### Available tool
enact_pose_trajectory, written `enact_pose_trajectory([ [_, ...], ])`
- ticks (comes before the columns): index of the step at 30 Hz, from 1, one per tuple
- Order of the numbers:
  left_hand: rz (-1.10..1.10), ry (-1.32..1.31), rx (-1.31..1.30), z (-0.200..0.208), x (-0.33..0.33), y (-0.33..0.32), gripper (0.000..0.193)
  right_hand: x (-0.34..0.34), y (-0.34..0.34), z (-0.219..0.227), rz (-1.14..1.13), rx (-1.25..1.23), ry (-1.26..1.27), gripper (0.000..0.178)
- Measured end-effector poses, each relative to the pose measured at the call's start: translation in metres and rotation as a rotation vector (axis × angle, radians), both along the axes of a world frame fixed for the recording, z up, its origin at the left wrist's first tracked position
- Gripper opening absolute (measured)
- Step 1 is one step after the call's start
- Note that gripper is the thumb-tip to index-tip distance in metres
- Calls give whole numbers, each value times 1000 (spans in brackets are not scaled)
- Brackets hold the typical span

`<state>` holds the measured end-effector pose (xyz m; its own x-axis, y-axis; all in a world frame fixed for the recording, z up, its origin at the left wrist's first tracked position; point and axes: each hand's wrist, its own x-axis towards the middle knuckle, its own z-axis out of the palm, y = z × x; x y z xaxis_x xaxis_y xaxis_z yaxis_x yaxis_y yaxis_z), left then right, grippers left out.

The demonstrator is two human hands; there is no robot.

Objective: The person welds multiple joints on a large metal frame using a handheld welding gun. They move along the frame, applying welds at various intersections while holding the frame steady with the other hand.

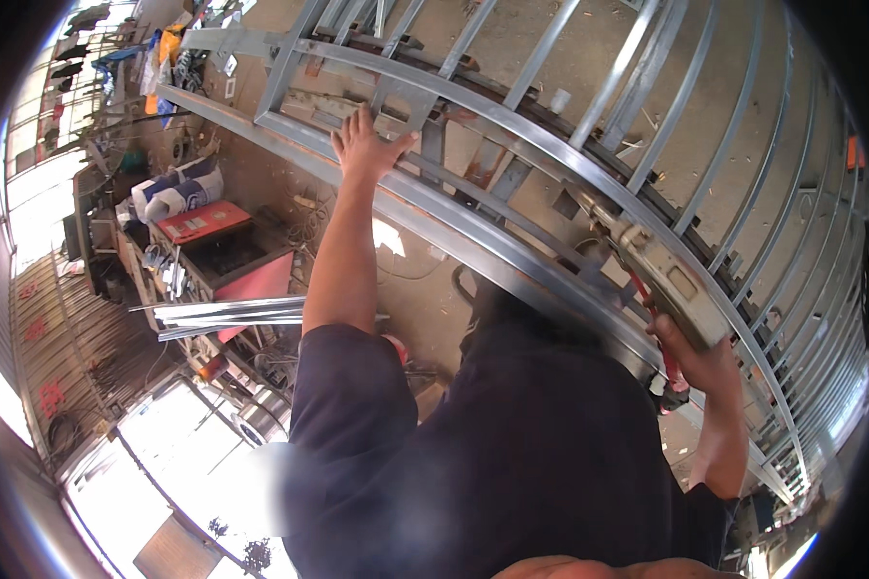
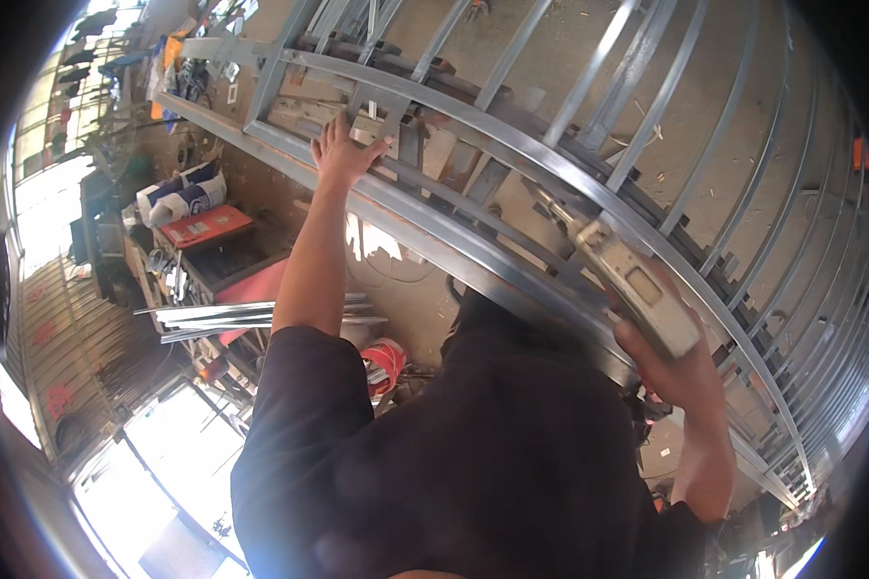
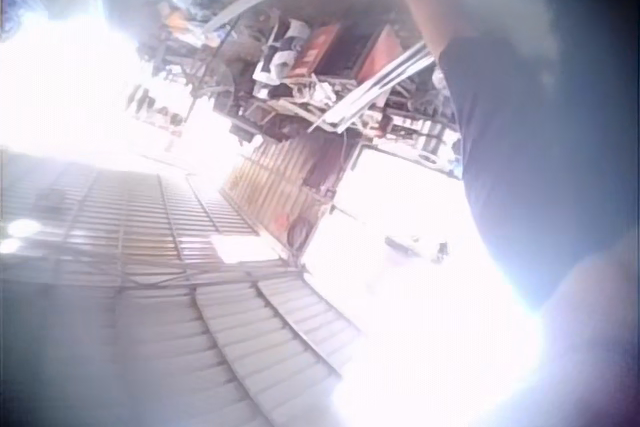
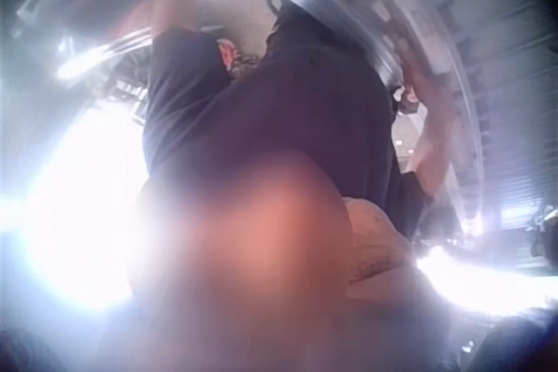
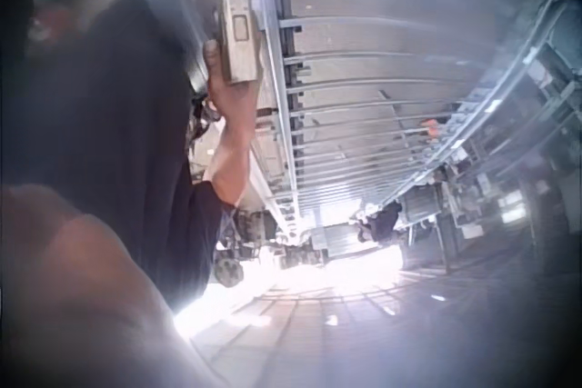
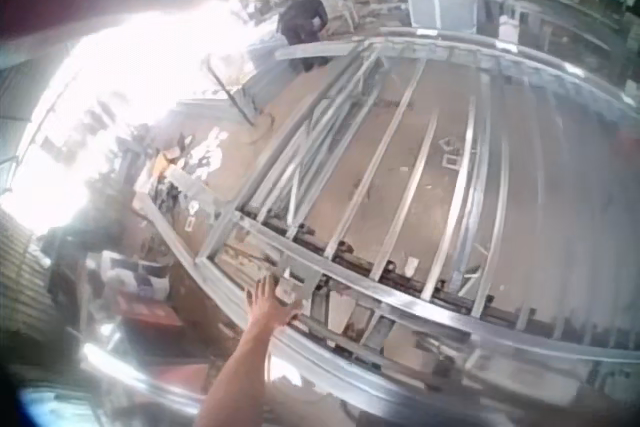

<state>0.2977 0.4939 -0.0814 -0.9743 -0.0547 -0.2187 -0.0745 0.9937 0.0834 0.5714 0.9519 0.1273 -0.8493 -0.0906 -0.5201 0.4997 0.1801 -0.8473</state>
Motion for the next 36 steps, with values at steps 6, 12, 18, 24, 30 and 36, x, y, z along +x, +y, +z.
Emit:
enact_pose_trajectory([
  [6, -56, 36, 134, -1, 4, 0, 126, -78, -123, -11, -26, 187, -46, 57],
  [12, -38, 6, 192, 6, 2, -2, 125, -153, -216, -45, 68, 278, 128, 69],
  [18, -43, 40, 249, 8, 1, -10, 120, -200, -271, -78, 152, 528, 422, 72],
  [24, -29, -24, 281, 19, -2, -11, 116, -223, -298, -88, 201, 651, 439, 73],
  [30, -20, -16, 359, 18, -1, -12, 115, -231, -312, -100, 216, 726, 475, 73],
  [36, -10, 39, 384, 17, -1, -12, 102, -229, -319, -107, 236, 837, 543, 78],
])
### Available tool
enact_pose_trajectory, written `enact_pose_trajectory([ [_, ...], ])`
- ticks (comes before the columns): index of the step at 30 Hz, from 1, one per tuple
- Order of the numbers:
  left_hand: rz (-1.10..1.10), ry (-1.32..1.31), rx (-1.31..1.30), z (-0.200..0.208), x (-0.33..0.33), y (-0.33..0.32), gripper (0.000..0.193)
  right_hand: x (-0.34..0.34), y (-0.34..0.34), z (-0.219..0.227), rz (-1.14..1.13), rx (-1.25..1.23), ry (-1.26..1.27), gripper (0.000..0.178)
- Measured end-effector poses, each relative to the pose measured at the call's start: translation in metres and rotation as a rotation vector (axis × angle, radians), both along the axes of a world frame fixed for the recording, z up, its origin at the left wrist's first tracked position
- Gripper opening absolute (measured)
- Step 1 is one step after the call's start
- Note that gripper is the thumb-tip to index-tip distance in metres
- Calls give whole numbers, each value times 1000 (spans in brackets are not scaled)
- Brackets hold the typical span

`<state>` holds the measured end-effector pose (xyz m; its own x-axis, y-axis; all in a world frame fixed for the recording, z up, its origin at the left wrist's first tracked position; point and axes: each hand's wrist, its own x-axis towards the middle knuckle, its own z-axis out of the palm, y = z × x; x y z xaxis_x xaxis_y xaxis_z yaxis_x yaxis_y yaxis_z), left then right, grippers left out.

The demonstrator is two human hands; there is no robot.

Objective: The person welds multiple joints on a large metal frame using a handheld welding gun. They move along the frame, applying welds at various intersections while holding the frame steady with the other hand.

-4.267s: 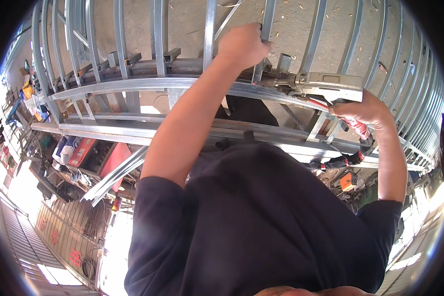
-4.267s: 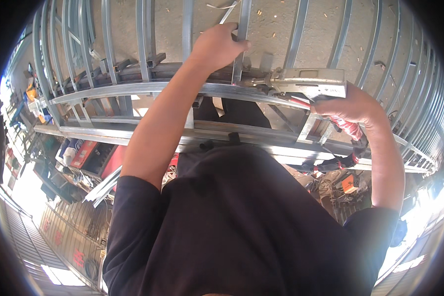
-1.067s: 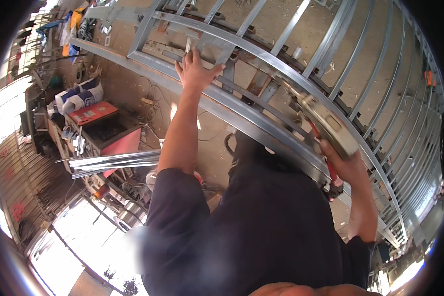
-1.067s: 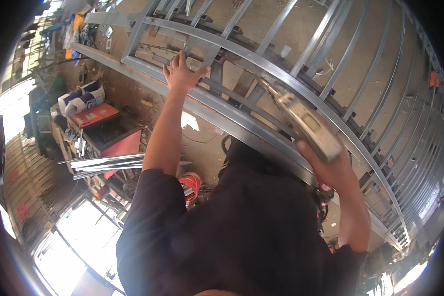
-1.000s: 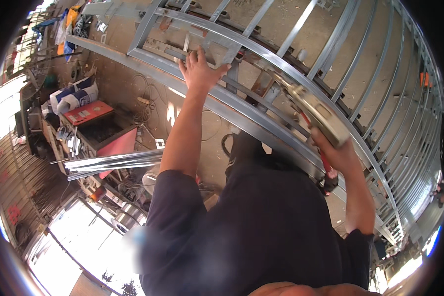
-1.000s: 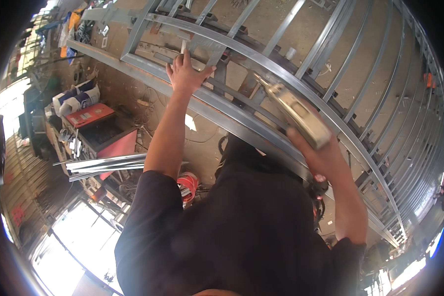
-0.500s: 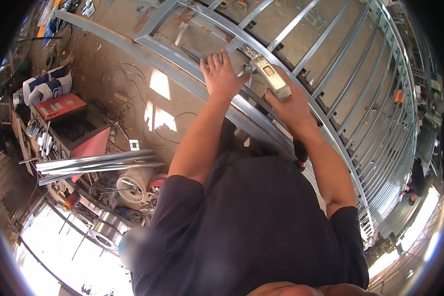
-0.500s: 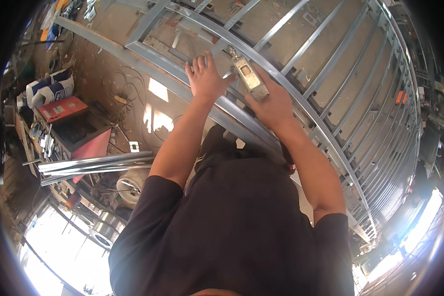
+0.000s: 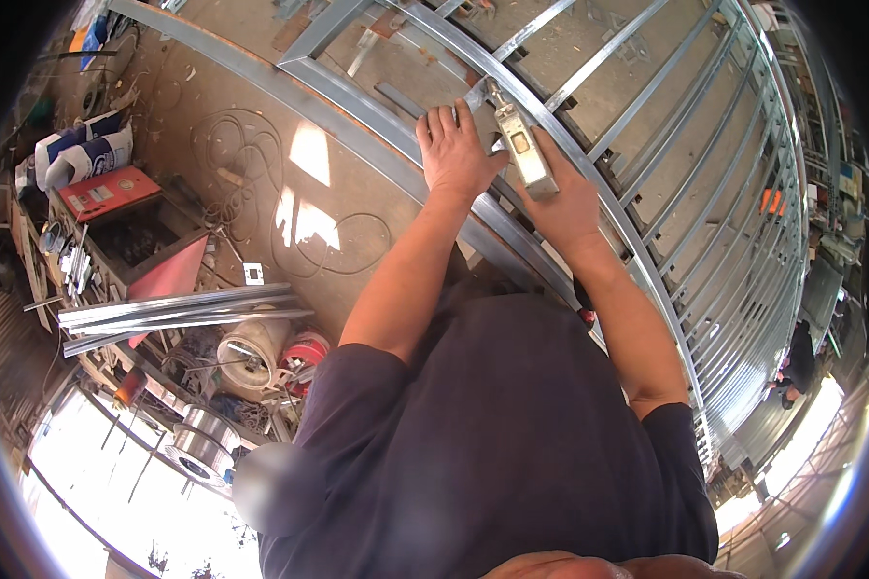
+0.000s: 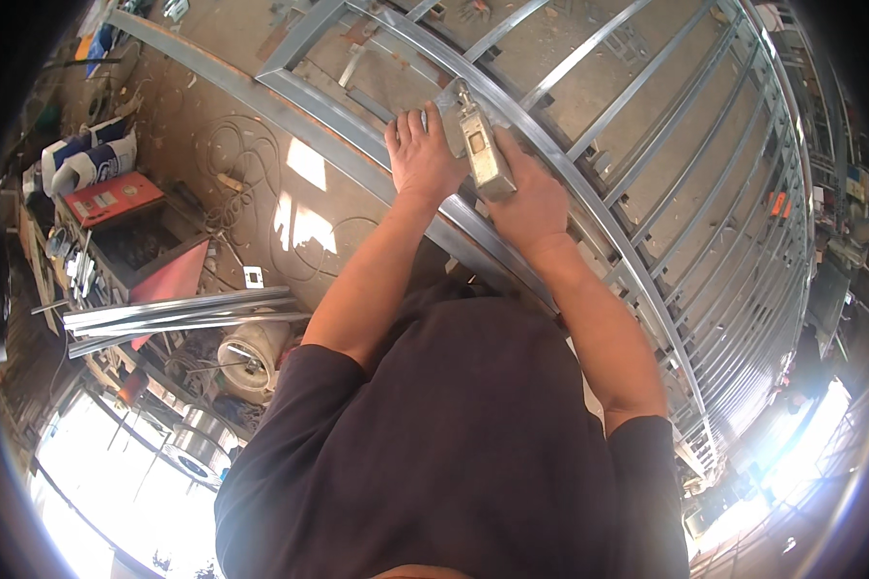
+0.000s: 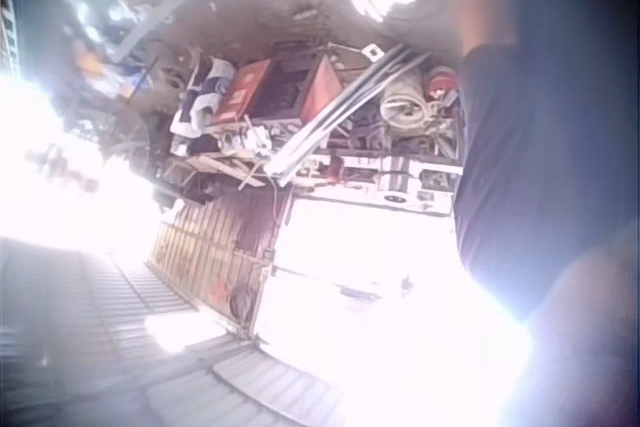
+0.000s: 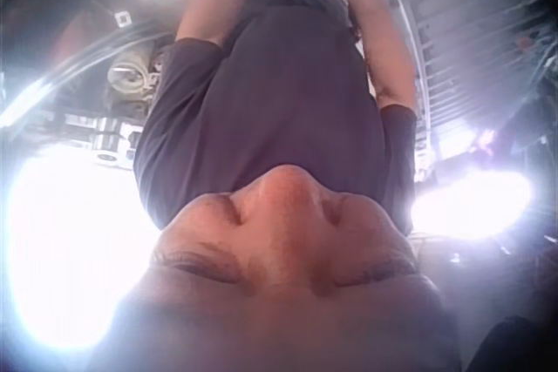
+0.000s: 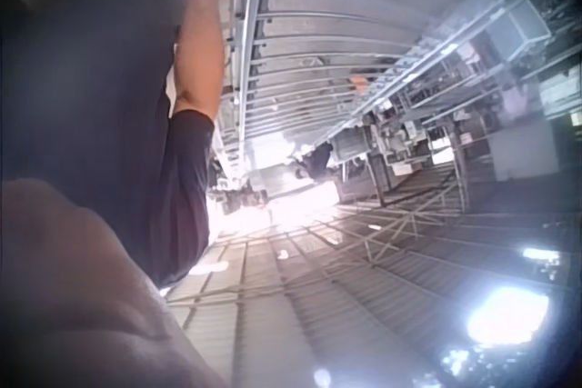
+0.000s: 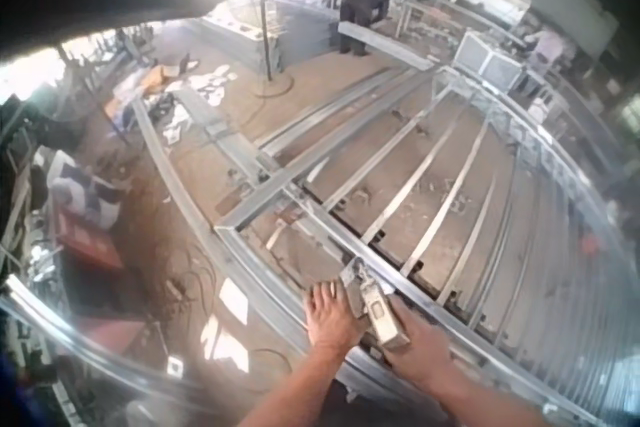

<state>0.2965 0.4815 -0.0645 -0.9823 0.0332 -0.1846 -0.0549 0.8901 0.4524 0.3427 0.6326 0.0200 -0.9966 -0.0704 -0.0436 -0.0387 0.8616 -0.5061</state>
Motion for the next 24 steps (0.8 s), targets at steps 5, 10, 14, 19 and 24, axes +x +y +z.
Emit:
enact_pose_trajectory([
  [5, -5, 23, -7, -4, -1, -1, 84, 5, -7, -5, 1, 55, 23, 83],
  [10, -17, 46, -36, -7, 0, 0, 79, 7, -11, -6, -7, 109, -37, 90],
  [14, -24, 43, -40, -6, 1, 0, 78, 8, -11, -8, -8, 126, -44, 95],
  [19, -11, 64, -46, -11, 1, 1, 76, 7, -16, 0, -27, 145, -89, 96],
  [24, -5, 96, -47, -20, 0, 1, 102, 8, -16, -1, -32, 158, -79, 98],
])
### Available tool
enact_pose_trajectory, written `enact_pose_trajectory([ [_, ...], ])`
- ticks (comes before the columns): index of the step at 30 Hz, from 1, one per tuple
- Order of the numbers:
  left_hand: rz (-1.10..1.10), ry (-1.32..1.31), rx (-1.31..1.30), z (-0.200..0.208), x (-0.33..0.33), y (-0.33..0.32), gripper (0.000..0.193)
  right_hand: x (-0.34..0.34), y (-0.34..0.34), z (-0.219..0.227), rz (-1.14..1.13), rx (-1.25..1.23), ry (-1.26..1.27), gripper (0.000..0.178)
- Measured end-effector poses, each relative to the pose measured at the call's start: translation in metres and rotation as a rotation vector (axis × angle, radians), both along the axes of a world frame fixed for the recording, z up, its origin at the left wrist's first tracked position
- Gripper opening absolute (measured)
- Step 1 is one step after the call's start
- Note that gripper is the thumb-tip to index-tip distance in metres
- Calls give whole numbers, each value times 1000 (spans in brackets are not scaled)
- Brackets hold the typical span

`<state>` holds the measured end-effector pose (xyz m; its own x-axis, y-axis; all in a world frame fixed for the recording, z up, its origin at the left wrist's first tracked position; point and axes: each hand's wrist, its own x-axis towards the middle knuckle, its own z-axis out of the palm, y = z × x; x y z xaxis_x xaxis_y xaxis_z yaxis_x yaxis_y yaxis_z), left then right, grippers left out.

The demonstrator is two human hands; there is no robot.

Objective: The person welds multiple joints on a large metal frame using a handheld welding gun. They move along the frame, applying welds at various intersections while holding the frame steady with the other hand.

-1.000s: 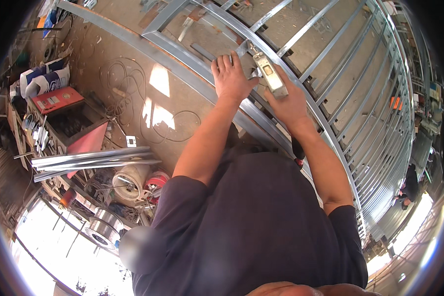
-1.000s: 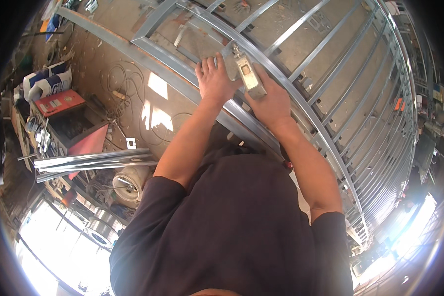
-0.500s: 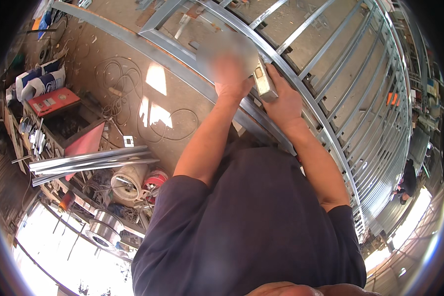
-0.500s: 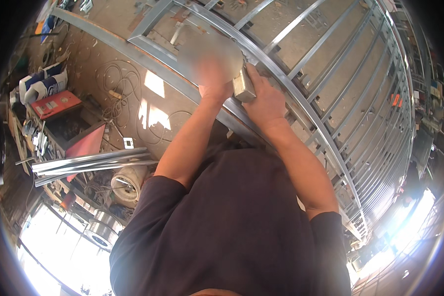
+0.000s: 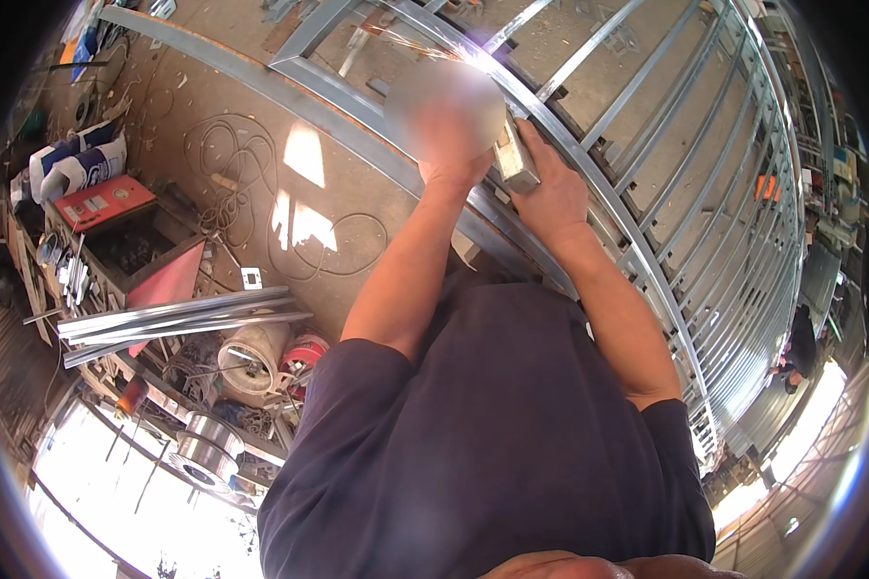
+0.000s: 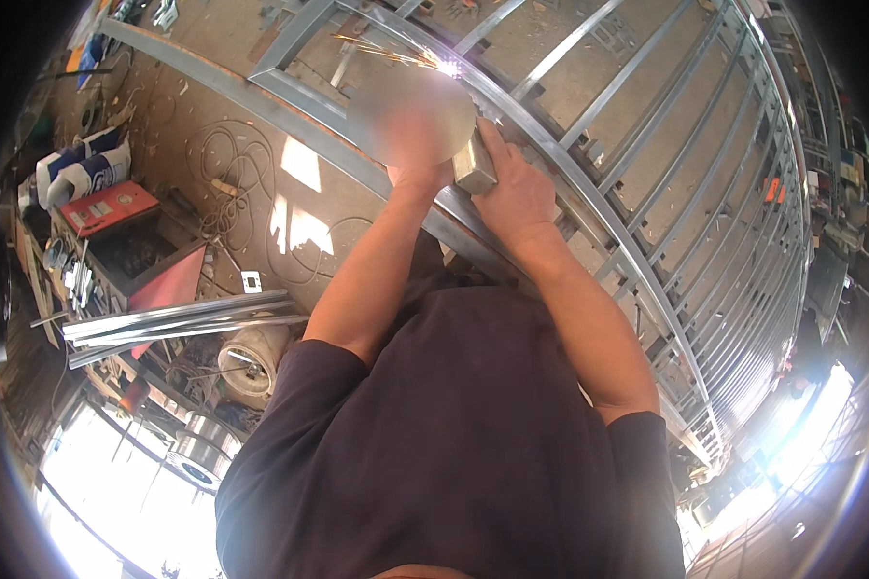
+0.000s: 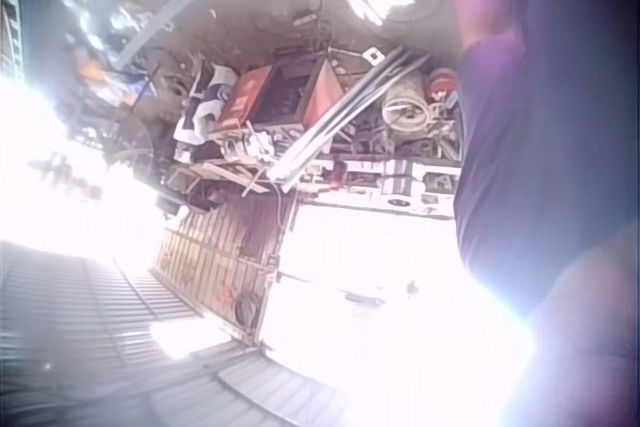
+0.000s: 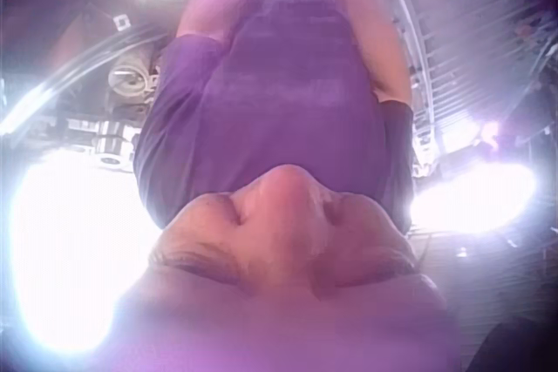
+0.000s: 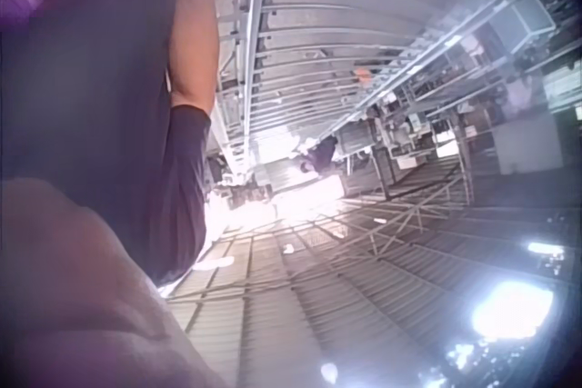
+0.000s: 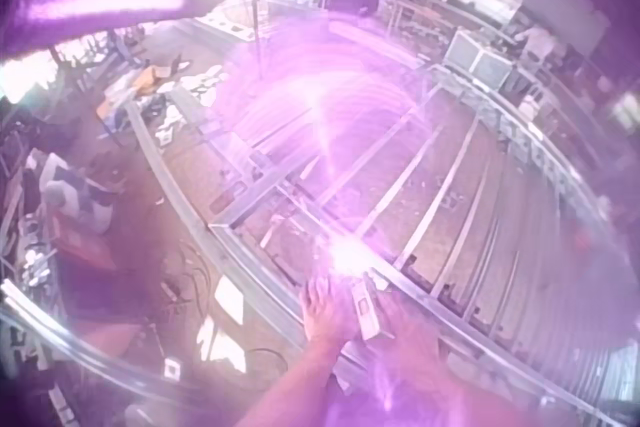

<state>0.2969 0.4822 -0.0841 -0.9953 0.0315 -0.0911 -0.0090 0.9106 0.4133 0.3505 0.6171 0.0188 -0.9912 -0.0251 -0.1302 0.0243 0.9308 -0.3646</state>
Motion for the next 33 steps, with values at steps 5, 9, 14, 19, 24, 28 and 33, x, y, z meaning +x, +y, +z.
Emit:
enact_pose_trajectory([
  [5, 6, 23, 22, -4, 0, 1, 107, 0, 0, 5, -18, -8, -25, 90],
  [9, 11, 36, 15, -4, 1, 1, 110, 2, 1, 8, -25, -19, -27, 89],
  [14, 3, 14, 5, 0, 0, 1, 111, 3, 4, 6, -29, -13, -15, 87],
  [19, 20, 6, 44, 13, 0, 1, 108, 9, 12, 17, -63, -180, -32, 79],
  [24, -21, -25, 27, 31, -3, -3, 78, 38, 29, 36, -30, -174, 7, 76],
  [28, 6, -34, 85, 47, -3, -2, 64, 57, 46, 28, -64, -179, 37, 78],
  [33, -16, -34, 107, 41, -5, 0, 68, 62, 52, 17, -39, -216, 105, 83],
])
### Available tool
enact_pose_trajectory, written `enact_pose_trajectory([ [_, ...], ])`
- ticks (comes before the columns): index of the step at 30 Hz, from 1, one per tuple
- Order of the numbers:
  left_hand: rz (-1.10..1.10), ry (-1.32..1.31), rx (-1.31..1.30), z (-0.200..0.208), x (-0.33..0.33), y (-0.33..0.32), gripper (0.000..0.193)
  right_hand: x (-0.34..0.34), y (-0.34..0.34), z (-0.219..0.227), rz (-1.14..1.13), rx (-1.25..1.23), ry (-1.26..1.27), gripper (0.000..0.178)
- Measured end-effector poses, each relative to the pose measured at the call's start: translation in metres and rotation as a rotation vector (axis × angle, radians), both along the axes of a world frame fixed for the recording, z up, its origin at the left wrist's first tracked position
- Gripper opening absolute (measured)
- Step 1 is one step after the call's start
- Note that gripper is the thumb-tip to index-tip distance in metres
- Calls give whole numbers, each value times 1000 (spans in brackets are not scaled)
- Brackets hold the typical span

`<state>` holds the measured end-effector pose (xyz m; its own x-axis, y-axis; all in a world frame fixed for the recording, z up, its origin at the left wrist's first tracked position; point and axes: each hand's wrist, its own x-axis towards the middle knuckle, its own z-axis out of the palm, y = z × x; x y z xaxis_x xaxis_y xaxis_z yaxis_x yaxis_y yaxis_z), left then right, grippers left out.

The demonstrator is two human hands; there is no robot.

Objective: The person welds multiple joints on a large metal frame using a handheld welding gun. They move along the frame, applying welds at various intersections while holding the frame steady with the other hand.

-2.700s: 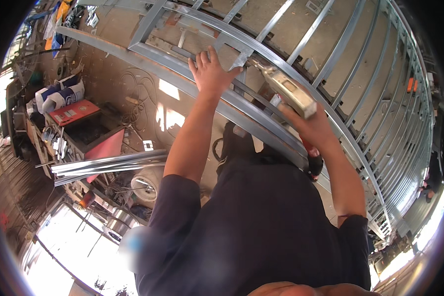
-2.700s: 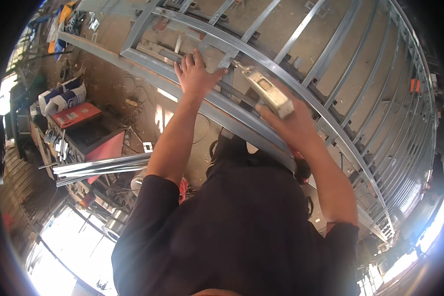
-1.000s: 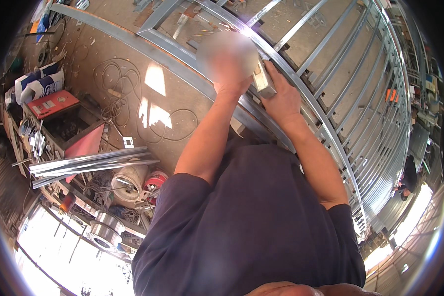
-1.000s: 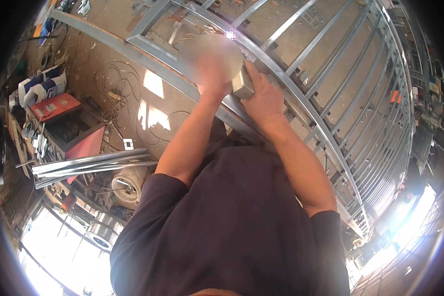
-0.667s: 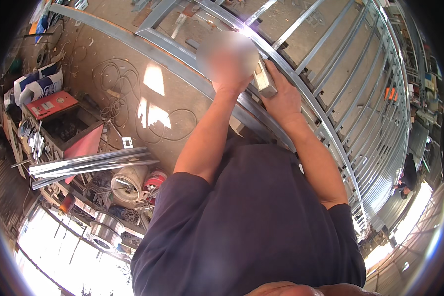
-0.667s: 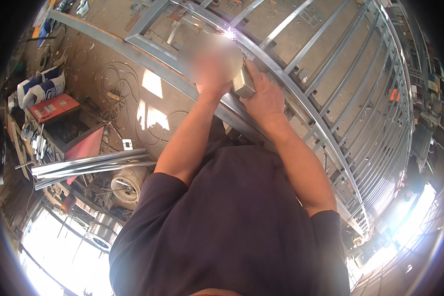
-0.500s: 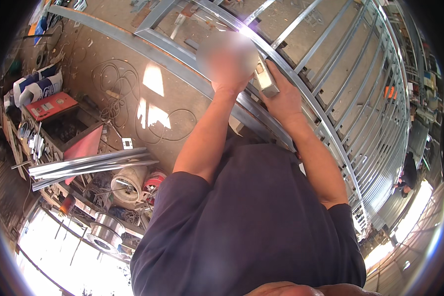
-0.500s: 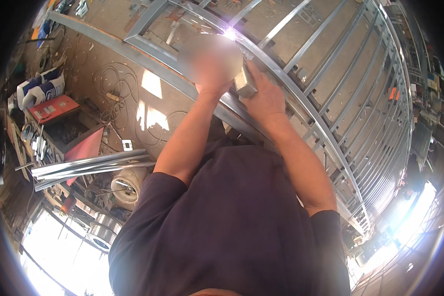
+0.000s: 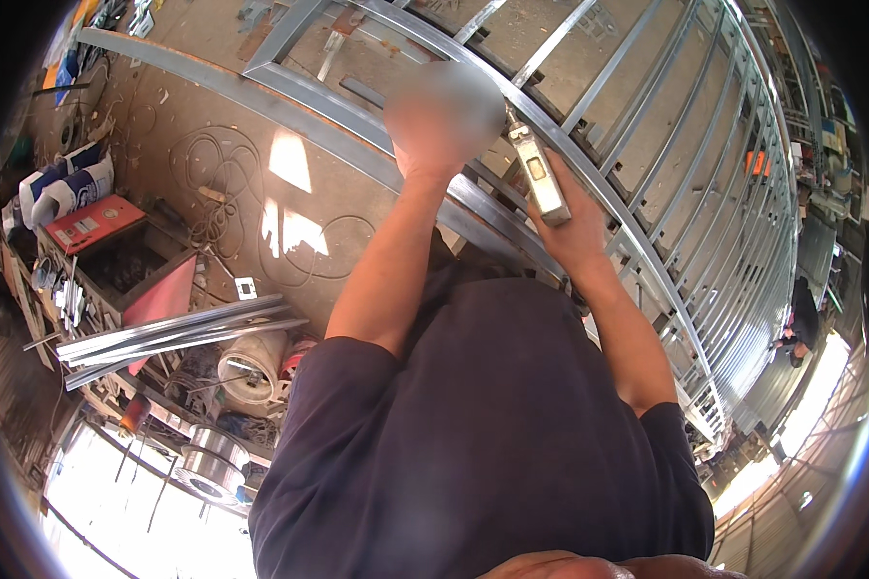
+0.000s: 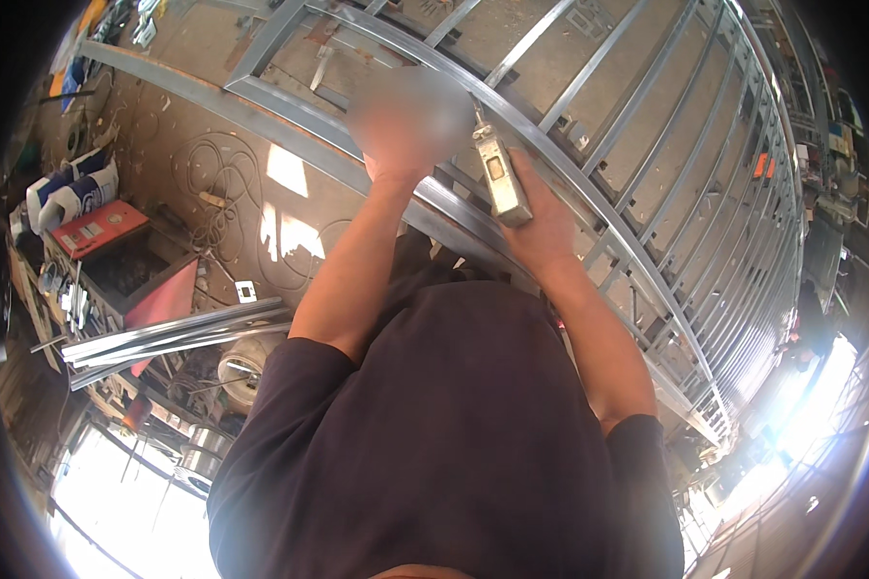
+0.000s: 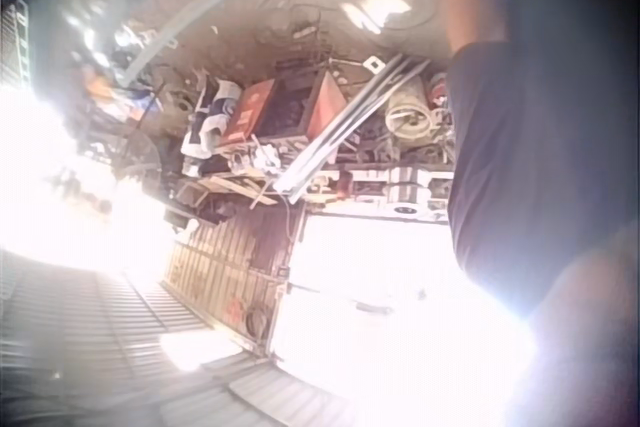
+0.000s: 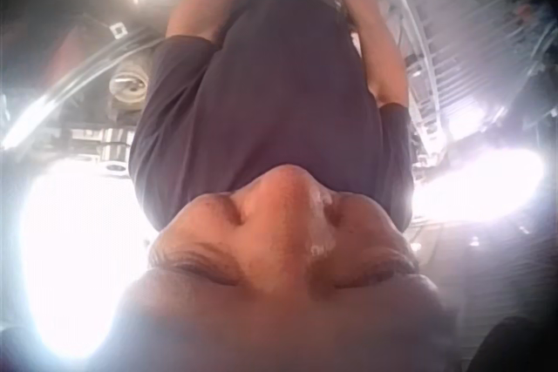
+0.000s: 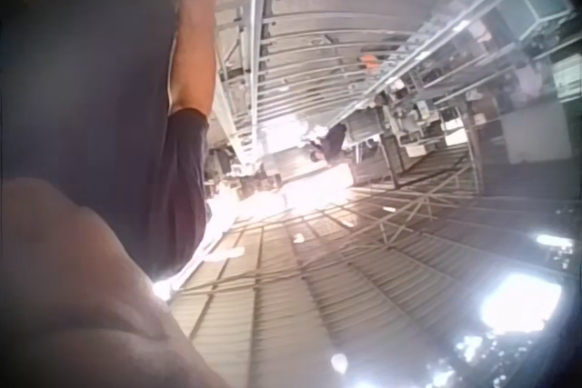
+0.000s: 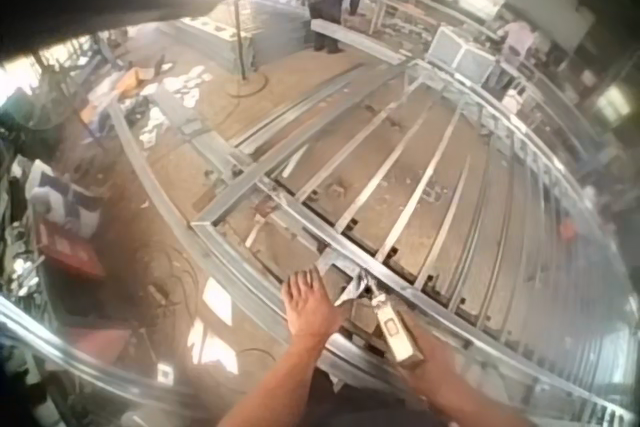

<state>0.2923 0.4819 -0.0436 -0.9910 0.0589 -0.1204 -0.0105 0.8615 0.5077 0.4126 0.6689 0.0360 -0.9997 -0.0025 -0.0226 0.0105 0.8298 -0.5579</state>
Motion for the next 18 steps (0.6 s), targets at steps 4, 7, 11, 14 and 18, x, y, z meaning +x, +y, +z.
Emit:
enact_pose_trajectory([
  [4, 32, 78, 49, 0, 3, 1, 63, 4, -5, -3, -45, 47, -95, 82],
  [7, 29, 86, 56, -10, 3, 0, 62, 3, -7, -5, -63, 102, -154, 87],
  [11, 25, -10, 49, -11, -2, 2, 64, 3, -11, -6, -55, 148, -142, 88],
  [14, 20, -122, 32, -4, -6, 4, 69, 5, -10, -7, -58, 166, -133, 88],
  [18, 10, -2, -24, -23, 0, 0, 69, 3, -11, -8, -55, 169, -121, 88],
])
